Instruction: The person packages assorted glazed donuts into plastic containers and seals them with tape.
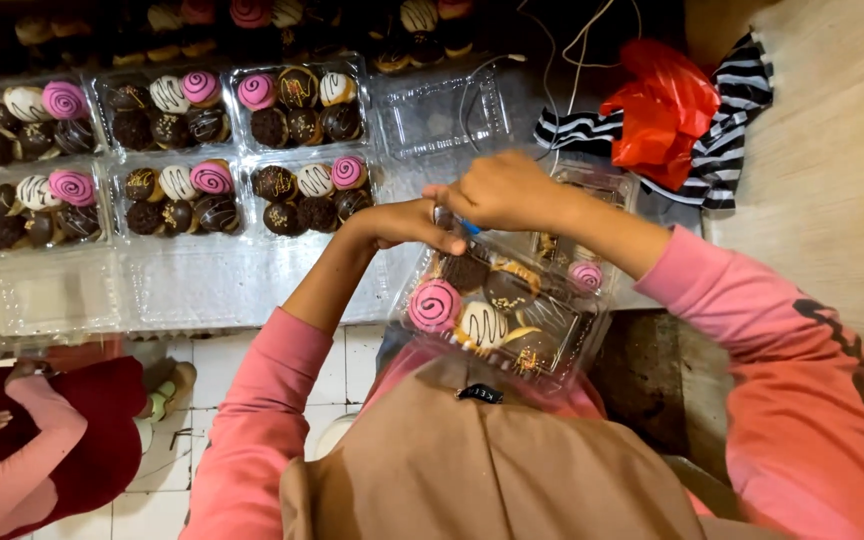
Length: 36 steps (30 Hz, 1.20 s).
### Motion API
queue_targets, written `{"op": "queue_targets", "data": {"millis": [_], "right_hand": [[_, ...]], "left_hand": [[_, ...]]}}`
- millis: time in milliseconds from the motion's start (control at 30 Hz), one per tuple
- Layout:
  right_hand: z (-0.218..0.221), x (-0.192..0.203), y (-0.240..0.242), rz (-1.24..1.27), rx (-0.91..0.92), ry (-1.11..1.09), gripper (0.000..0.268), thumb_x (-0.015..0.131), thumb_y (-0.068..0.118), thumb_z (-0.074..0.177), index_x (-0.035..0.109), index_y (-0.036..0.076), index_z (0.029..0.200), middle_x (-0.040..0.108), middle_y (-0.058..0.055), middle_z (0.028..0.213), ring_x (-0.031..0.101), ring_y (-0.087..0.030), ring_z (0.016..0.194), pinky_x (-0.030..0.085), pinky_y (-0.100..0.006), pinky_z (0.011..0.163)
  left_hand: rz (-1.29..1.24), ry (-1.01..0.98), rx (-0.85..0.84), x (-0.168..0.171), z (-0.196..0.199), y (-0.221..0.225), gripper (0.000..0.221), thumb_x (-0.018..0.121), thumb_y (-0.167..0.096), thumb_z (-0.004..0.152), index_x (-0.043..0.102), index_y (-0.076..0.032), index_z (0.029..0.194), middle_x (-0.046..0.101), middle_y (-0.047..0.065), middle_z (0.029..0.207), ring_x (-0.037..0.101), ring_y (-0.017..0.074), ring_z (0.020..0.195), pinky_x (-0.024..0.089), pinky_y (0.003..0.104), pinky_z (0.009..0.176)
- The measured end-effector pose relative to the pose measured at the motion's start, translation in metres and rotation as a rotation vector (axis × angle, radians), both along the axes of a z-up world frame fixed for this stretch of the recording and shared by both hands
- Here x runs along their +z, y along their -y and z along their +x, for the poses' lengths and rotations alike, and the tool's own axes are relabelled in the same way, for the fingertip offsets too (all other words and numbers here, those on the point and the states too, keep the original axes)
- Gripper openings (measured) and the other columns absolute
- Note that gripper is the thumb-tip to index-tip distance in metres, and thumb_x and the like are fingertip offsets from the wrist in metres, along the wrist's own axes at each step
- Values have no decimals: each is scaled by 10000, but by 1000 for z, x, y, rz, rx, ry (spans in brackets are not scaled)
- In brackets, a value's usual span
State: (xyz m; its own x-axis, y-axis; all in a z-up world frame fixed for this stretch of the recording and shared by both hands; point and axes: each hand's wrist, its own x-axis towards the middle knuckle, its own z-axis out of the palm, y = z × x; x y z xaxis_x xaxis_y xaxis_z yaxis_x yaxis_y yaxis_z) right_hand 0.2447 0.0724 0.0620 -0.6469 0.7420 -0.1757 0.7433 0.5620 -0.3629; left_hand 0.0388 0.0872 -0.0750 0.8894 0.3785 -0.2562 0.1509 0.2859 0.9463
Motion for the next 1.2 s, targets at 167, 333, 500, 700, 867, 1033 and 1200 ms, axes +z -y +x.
{"op": "queue_targets", "data": {"millis": [167, 333, 500, 700, 867, 1033, 1200], "right_hand": [[0, -16, 13, 170, -13, -51, 512, 396, 507, 1023, 819, 230, 942, 638, -178, 583, 608, -419, 526, 493, -539, 510], [17, -51, -1, 134, 71, 1, 477, 386, 471, 1073, 795, 245, 1167, 693, -150, 712, 646, -368, 635, 507, -515, 559], [75, -55, -15, -418, -405, -136, 513, 440, 595, 1056, 736, 209, 1219, 729, -54, 926, 670, -222, 822, 556, -405, 676], [209, -131, 33, -306, -884, -591, 569, 753, 559, 867, 689, 64, 1139, 675, -16, 929, 589, -126, 807, 472, -294, 693], [260, -235, 82, -396, -1220, -550, 417, 844, 432, 860, 704, 61, 988, 680, -19, 862, 584, -123, 779, 477, -294, 700], [243, -248, 101, -613, -1231, -1147, 271, 814, 207, 857, 653, 112, 1052, 698, -2, 952, 645, -112, 874, 513, -273, 759], [239, -257, 118, -545, -1260, -1355, 257, 804, 78, 856, 621, 82, 1037, 671, -26, 956, 669, -165, 912, 553, -328, 816]], "left_hand": [[-17, 1, 39, 15, 1, 10, 647, 872, -313, 783, 591, -31, 1292, 625, 11, 1172, 562, 143, 1135, 461, 318, 981], [-53, -46, 105, 13, -6, 17, 715, 872, -301, 771, 529, -65, 1352, 658, 35, 1182, 585, 178, 1165, 452, 338, 1017], [-81, -37, 220, 3, -24, 12, 772, 853, -323, 763, 456, -151, 1402, 690, 100, 1205, 614, 229, 1191, 444, 368, 1039], [-176, -63, 682, -81, -63, 25, 577, 778, -380, 832, 549, -137, 1302, 664, 78, 1256, 610, 217, 1198, 479, 379, 993], [-390, 53, 1117, -108, -26, 86, 519, 758, -331, 861, 462, -172, 1257, 618, 68, 1122, 594, 210, 998, 503, 379, 814], [-350, 2, 1223, -153, 12, 108, 529, 787, -251, 862, 446, -134, 1249, 624, 90, 1115, 591, 215, 983, 477, 375, 804], [120, -159, 1187, -151, 18, 124, 606, 797, -170, 884, 455, -5, 1357, 600, 151, 1259, 595, 258, 1144, 484, 381, 992]]}}
